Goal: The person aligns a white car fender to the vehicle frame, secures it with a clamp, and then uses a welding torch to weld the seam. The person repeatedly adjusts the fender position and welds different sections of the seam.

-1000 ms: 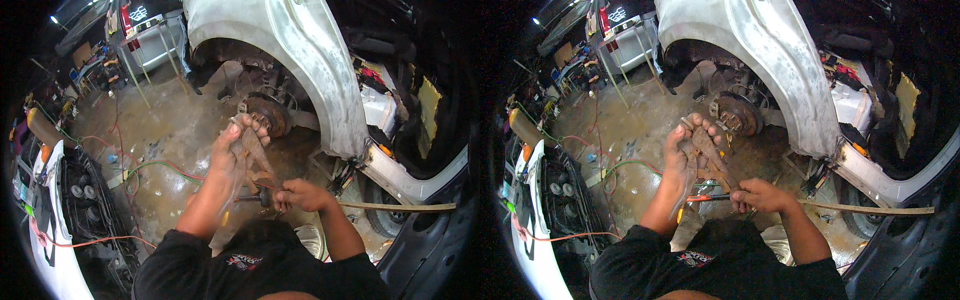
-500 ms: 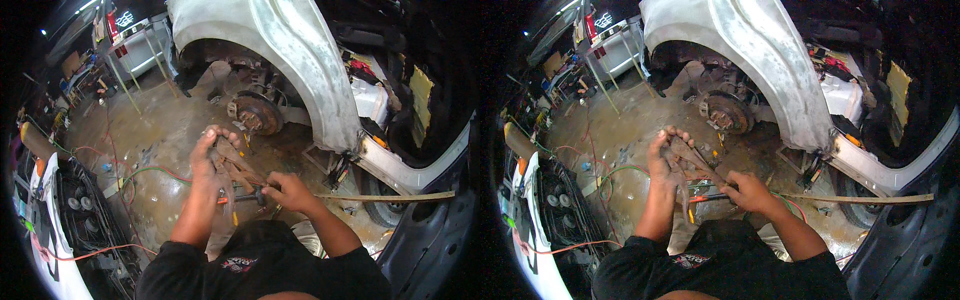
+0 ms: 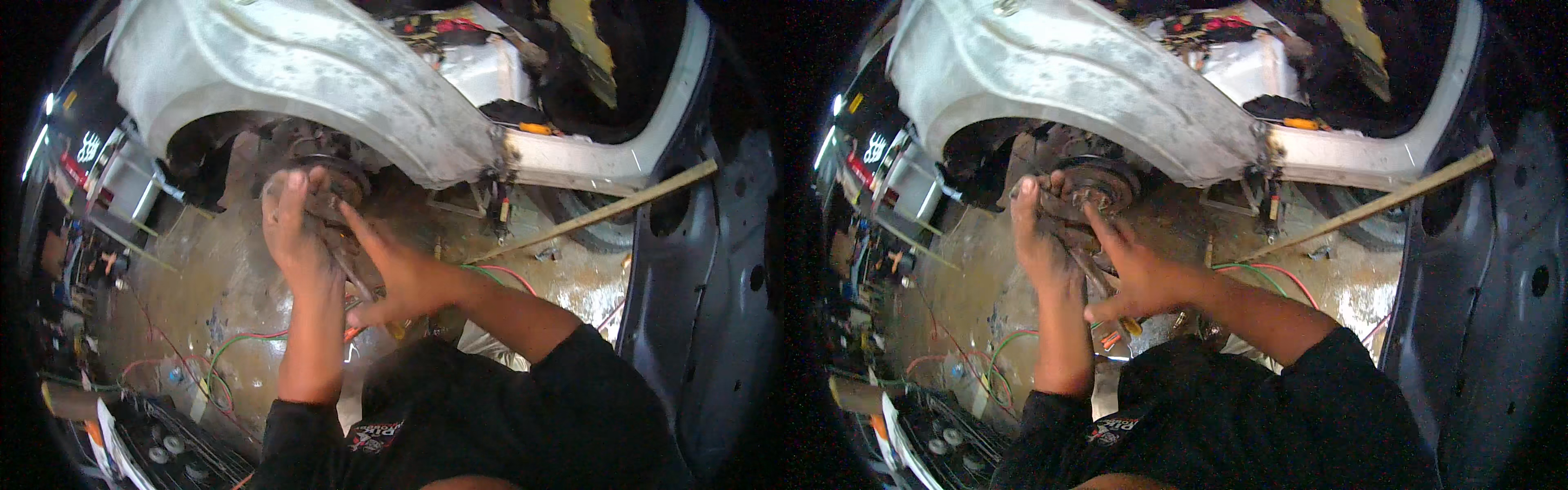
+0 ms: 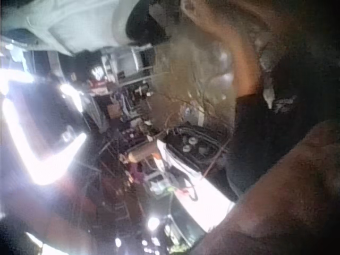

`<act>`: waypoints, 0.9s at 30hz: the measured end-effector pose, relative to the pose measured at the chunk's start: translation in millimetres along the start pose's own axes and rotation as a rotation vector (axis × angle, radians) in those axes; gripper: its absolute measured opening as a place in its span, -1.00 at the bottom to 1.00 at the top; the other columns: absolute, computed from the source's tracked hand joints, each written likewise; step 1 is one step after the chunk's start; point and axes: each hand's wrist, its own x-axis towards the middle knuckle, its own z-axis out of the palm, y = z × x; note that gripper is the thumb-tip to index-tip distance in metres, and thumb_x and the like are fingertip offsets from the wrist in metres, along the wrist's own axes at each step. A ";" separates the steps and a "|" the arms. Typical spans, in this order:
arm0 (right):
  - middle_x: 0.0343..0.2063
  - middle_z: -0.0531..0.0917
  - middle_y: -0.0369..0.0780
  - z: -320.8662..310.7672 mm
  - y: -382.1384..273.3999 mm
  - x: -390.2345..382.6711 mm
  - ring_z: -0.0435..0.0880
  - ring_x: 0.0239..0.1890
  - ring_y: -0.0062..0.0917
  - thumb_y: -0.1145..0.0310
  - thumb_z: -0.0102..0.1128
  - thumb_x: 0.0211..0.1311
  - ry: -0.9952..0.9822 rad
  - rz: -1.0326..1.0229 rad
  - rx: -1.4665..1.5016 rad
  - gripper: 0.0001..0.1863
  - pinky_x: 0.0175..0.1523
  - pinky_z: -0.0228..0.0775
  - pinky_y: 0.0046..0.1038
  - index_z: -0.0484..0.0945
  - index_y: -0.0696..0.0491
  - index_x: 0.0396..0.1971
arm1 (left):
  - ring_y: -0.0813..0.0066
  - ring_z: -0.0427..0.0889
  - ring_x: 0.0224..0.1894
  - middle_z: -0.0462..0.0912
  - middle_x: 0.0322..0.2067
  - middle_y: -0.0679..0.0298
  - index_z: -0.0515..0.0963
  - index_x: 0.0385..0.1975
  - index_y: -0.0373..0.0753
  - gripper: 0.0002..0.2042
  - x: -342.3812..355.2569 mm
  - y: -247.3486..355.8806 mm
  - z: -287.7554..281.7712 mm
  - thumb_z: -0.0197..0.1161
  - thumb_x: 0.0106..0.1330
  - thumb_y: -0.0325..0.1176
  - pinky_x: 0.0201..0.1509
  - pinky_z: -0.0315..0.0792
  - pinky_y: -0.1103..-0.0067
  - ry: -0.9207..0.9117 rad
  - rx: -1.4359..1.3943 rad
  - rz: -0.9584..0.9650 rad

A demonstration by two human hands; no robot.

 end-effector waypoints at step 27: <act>-0.19 0.74 0.01 -328.9 124.7 -22.4 0.72 -0.14 -0.21 0.06 0.40 -0.17 0.636 0.829 -0.546 -0.28 -0.01 0.52 -0.32 0.62 0.27 -0.02 | -0.04 0.27 0.49 0.26 0.49 0.15 0.22 0.51 -0.08 -0.32 100.0 -347.4 16.5 -0.25 0.52 0.19 0.51 0.21 -0.05 -0.007 -0.481 -0.422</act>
